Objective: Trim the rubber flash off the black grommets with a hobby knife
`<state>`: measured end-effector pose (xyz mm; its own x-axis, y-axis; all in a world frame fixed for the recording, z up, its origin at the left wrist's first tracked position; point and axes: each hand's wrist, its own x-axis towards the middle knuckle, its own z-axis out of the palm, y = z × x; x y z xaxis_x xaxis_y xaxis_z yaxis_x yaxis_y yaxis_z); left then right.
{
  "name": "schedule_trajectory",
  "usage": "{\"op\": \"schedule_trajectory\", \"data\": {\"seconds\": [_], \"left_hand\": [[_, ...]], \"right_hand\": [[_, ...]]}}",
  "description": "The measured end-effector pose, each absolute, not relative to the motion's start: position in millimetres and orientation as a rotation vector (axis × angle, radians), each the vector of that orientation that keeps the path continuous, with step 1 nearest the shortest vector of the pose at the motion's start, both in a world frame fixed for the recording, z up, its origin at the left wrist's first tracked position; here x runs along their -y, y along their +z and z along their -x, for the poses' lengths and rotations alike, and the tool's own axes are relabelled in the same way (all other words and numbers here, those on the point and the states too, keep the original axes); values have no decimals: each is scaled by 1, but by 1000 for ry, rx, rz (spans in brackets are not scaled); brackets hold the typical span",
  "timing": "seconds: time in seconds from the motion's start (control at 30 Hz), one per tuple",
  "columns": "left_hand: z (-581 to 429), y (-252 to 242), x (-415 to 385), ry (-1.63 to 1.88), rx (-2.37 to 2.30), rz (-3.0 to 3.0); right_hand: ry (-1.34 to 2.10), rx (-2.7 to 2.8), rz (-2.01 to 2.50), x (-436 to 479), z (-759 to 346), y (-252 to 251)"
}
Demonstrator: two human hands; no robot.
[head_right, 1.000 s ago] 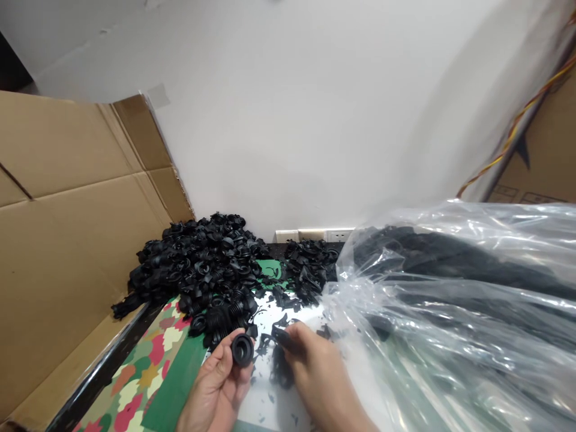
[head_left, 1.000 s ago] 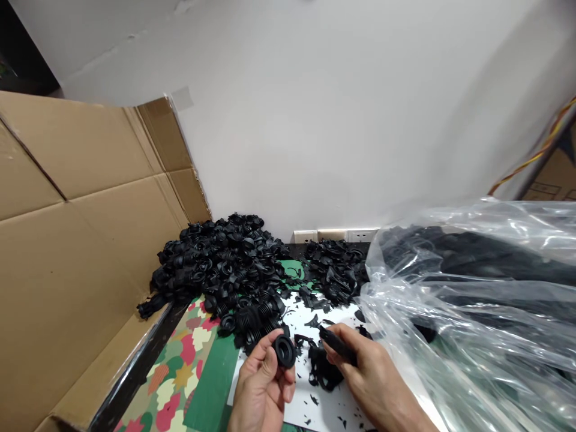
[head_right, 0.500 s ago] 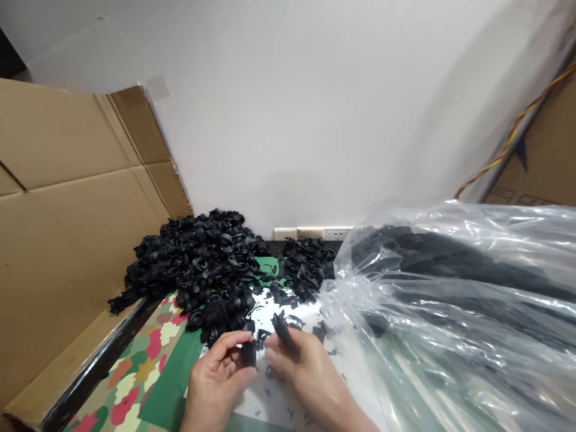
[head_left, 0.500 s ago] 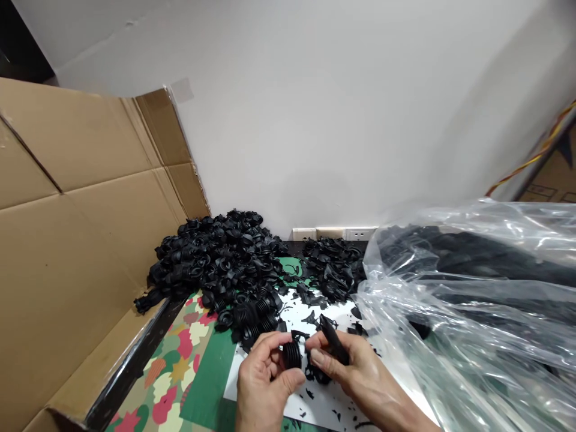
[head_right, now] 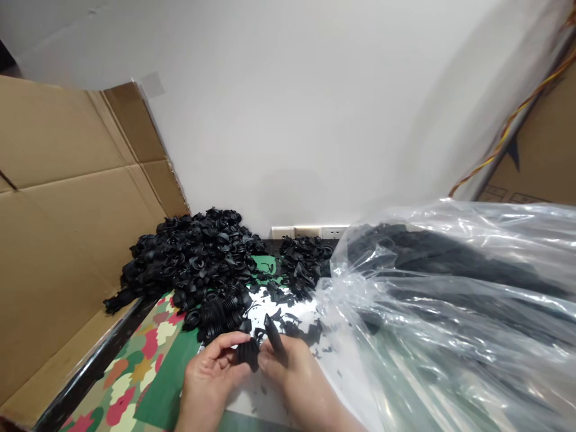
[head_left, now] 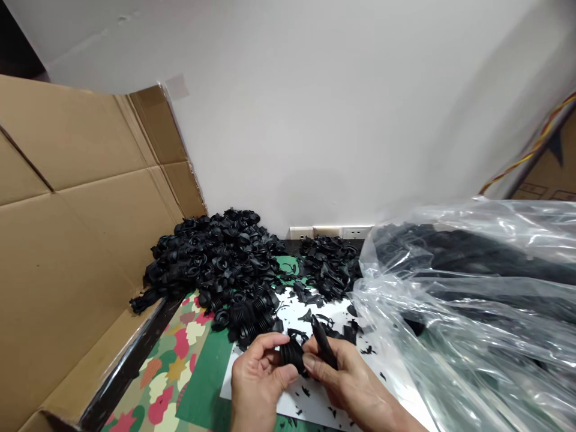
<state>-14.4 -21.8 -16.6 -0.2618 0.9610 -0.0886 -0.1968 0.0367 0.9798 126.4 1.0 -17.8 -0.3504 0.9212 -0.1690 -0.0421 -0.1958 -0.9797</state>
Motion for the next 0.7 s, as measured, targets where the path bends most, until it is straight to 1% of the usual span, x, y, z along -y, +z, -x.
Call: {"op": "schedule_trajectory", "data": {"seconds": [0.17,0.37,0.53,0.7], "left_hand": [[12,-15,23,1473,-1328,-822],[17,-19,21,1476,-1329,-839],[21,-21,20,1480,-1258,-1009],[24,-17,19,1495,-1305,-1188]], "right_hand": [[1750,1219,1078,-6,-124,-34],[1785,1204,1066,-6,-126,-34],[1693,1272,1062,-7,-125,-31],[1513,1344,1120,-4,-133,-15]]}}
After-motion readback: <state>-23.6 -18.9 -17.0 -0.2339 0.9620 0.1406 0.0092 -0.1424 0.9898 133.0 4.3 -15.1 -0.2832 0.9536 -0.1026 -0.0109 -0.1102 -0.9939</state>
